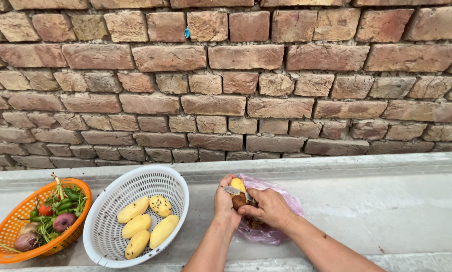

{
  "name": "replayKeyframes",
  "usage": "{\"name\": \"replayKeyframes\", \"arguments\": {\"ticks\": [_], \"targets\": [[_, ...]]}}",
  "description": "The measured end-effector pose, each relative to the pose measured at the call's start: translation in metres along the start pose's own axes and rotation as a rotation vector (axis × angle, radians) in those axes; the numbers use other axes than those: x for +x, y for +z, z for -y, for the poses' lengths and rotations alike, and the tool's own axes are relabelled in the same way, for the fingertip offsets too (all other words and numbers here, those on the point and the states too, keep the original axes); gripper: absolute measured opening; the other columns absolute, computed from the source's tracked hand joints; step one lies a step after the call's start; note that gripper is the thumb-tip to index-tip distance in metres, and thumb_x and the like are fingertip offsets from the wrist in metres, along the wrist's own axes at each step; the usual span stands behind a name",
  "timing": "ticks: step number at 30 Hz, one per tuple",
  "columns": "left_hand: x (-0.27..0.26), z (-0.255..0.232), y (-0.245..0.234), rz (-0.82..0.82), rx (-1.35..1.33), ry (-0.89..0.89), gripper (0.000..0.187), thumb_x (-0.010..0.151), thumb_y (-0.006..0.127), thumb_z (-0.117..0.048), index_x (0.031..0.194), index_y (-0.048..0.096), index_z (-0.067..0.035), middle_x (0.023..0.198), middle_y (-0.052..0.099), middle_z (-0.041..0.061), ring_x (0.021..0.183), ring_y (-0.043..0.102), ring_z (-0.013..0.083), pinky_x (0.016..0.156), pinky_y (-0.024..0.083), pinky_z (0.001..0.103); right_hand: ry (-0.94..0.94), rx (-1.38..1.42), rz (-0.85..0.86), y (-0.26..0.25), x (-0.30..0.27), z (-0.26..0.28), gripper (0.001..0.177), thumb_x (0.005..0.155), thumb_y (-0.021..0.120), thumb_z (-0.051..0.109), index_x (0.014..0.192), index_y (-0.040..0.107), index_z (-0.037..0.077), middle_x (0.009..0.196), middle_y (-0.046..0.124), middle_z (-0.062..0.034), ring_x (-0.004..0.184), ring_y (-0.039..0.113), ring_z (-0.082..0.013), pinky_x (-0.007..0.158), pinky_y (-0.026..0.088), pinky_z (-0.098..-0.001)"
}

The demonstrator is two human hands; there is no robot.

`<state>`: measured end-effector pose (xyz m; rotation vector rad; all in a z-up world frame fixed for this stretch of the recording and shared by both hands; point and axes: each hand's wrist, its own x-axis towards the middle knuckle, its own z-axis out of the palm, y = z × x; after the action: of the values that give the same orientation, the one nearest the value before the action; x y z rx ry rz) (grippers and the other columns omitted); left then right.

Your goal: The person peels a potato with a knife over a plastic bag, places it into a strainer basket, and cuts the potatoes with the knife.

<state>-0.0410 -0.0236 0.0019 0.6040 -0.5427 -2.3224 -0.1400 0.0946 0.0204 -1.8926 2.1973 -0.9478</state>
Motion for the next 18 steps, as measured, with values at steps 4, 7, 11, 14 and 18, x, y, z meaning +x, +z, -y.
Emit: {"name": "replayKeyframes", "arguments": {"ticks": [4, 7, 11, 14, 18], "targets": [[0.0017, 0.0008, -0.0024, 0.003, 0.001, 0.014, 0.016, 0.094, 0.059, -0.030, 0.101, 0.060, -0.015, 0.093, 0.065, 0.004, 0.084, 0.064, 0.0197, 0.074, 0.054, 0.036, -0.040, 0.018, -0.017, 0.0007, -0.0020, 0.0001, 0.063, 0.082, 0.068, 0.067, 0.096, 0.066, 0.006, 0.070, 0.067, -0.0191, 0.070, 0.066, -0.0418, 0.062, 0.050, -0.0468], [0.0023, 0.0002, -0.0004, 0.033, -0.023, 0.050, 0.016, 0.094, 0.060, -0.029, 0.101, 0.062, -0.015, 0.095, 0.065, 0.003, 0.086, 0.063, 0.0197, 0.076, 0.054, 0.036, -0.026, 0.079, -0.018, 0.0001, -0.0009, 0.0030, 0.059, 0.081, 0.069, 0.065, 0.092, 0.068, 0.007, 0.070, 0.068, -0.0181, 0.068, 0.068, -0.0396, 0.062, 0.051, -0.0457], [-0.0002, -0.0003, 0.0007, 0.002, -0.004, 0.051, 0.017, 0.092, 0.059, -0.028, 0.102, 0.063, -0.016, 0.100, 0.065, 0.003, 0.092, 0.064, 0.0203, 0.081, 0.054, 0.037, 0.011, 0.086, 0.024, -0.0027, -0.0004, 0.0057, 0.059, 0.080, 0.068, 0.065, 0.091, 0.068, 0.007, 0.068, 0.068, -0.0165, 0.066, 0.068, -0.0368, 0.062, 0.051, -0.0447], [-0.0006, -0.0002, 0.0000, -0.011, 0.004, 0.061, 0.017, 0.093, 0.059, -0.028, 0.104, 0.063, -0.016, 0.101, 0.066, 0.003, 0.095, 0.064, 0.0206, 0.083, 0.054, 0.037, 0.028, 0.114, 0.033, -0.0031, -0.0009, 0.0083, 0.061, 0.078, 0.067, 0.067, 0.092, 0.069, 0.007, 0.066, 0.068, -0.0151, 0.064, 0.069, -0.0347, 0.061, 0.051, -0.0439], [-0.0008, -0.0003, -0.0002, -0.003, -0.007, 0.073, 0.017, 0.092, 0.060, -0.028, 0.103, 0.064, -0.016, 0.101, 0.065, 0.001, 0.095, 0.064, 0.0195, 0.083, 0.054, 0.037, 0.026, 0.108, 0.037, -0.0032, -0.0006, 0.0068, 0.065, 0.080, 0.065, 0.070, 0.087, 0.068, 0.005, 0.063, 0.065, -0.0155, 0.060, 0.066, -0.0351, 0.059, 0.050, -0.0443]]}}
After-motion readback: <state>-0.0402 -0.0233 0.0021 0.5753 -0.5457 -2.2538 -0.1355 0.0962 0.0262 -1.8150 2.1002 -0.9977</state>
